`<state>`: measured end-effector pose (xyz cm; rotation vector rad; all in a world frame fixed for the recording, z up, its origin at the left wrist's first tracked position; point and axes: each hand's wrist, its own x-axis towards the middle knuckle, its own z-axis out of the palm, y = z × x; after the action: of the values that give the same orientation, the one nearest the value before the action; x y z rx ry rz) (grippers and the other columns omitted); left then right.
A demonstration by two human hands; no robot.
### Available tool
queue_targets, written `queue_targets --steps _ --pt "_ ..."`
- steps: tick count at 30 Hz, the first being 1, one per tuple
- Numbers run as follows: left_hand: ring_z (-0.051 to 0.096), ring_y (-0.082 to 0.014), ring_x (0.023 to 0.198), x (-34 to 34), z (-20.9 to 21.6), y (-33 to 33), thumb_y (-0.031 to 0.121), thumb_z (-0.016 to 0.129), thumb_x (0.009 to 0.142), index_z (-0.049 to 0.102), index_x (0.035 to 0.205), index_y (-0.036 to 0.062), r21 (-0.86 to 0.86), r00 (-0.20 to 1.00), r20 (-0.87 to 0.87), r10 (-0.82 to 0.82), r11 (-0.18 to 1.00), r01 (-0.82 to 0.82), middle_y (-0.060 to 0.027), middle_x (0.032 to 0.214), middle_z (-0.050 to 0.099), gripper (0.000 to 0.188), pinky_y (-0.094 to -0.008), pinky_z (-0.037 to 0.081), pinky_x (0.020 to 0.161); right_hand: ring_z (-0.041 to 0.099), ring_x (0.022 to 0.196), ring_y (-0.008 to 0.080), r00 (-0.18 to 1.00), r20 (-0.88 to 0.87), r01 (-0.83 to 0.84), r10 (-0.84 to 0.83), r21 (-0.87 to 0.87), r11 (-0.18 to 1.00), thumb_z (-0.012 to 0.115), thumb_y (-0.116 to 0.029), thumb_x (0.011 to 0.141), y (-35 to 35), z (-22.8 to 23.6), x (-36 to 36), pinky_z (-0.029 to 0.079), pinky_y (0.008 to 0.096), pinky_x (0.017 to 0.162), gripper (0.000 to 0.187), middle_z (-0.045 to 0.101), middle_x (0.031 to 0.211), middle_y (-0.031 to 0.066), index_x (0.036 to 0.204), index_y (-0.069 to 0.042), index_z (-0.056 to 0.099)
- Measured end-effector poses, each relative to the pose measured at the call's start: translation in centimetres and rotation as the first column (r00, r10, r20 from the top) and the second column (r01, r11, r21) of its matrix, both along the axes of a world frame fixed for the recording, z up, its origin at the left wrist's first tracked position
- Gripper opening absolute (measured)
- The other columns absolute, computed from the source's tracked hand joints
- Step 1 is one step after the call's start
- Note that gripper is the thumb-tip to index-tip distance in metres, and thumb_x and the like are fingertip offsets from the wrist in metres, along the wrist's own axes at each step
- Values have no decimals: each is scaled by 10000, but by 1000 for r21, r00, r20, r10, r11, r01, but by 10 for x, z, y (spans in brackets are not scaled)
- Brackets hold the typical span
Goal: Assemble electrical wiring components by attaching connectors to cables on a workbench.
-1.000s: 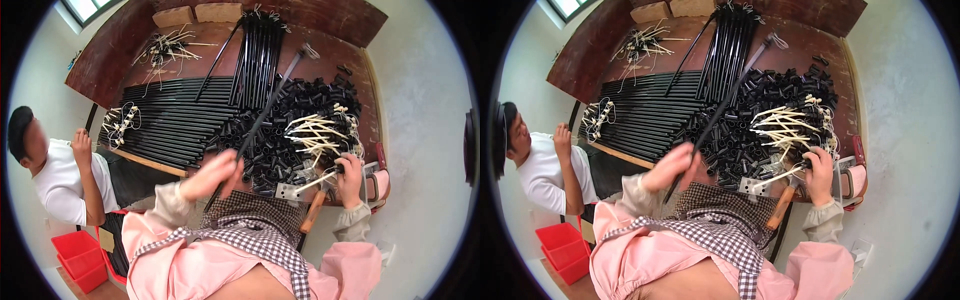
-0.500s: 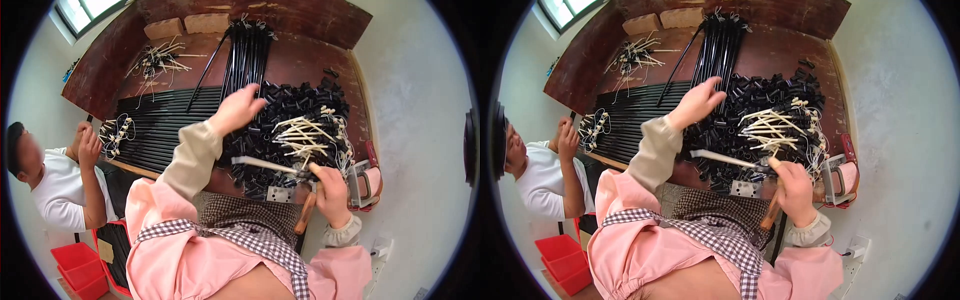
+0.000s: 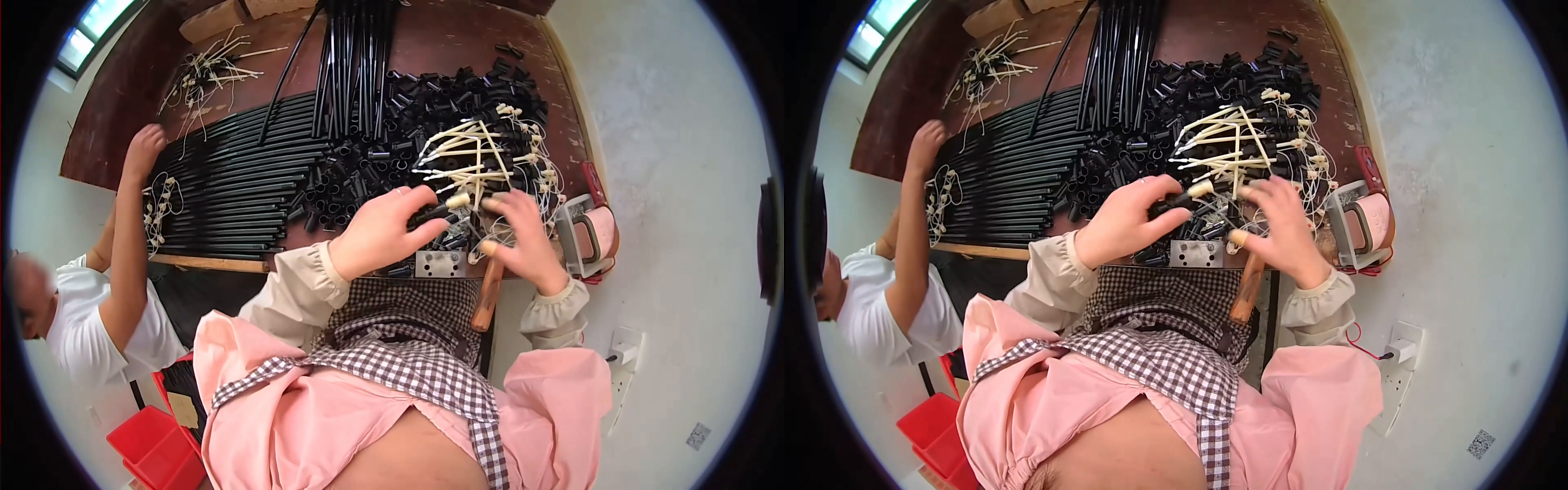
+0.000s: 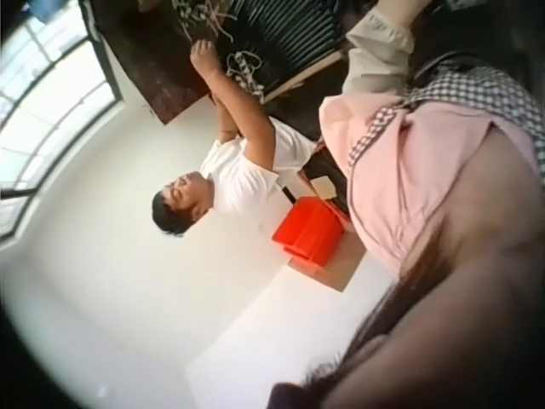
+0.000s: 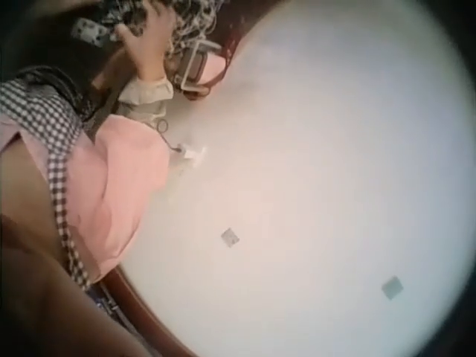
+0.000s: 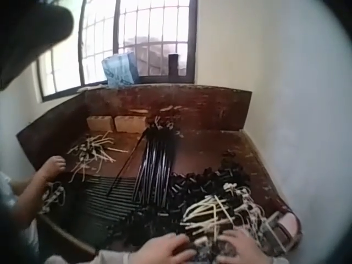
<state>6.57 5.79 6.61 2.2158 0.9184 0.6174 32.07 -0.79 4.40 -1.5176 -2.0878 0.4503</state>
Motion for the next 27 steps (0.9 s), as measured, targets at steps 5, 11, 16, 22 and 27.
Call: queue_targets --steps 5,11,16,22,27 --pt "597 -291 705 7 -3 -2 231 615 818 598 1042 61 59 977 -178 -114 990 126 -148 847 622 281 -361 479 623 385 1214 392 988 120 85 -99 120 989 718 -197 696 -16 -18 -14 302 494 1027 384 517 1211 131 1054 -92 629" --pt "556 -150 630 35 -15 -22 110 593 837 599 1038 24 -183 909 239 -342 903 388 -89 779 569 219 -283 453 578 450 1151 359 992 30 115 -122 174 978 681 -142 730 -29 -18 4 361 454 979 209 575 1114 105 927 -72 663" --pt "495 -66 570 35 -18 -41 58 552 859 598 1092 2 -508 827 558 -71 758 408 -38 745 532 244 -203 392 522 508 1068 337 988 -144 53 -47 38 998 657 -122 754 -58 -14 15 398 419 937 176 608 1028 103 922 -72 671" --pt "481 -66 549 37 -19 -48 -2 539 837 598 1069 -20 -575 765 622 167 761 301 -20 744 515 240 -198 368 490 516 1058 356 990 -141 23 -19 28 999 600 -166 837 -63 -9 4 400 424 936 256 595 1084 131 1058 -43 634" --pt "471 -79 515 3 -12 -49 -31 548 805 620 1003 -37 -474 711 700 65 787 395 -40 738 527 211 -213 354 458 541 1000 306 978 -171 128 -122 25 991 622 -167 823 -59 -12 12 433 384 874 363 593 1056 131 1150 -16 575"
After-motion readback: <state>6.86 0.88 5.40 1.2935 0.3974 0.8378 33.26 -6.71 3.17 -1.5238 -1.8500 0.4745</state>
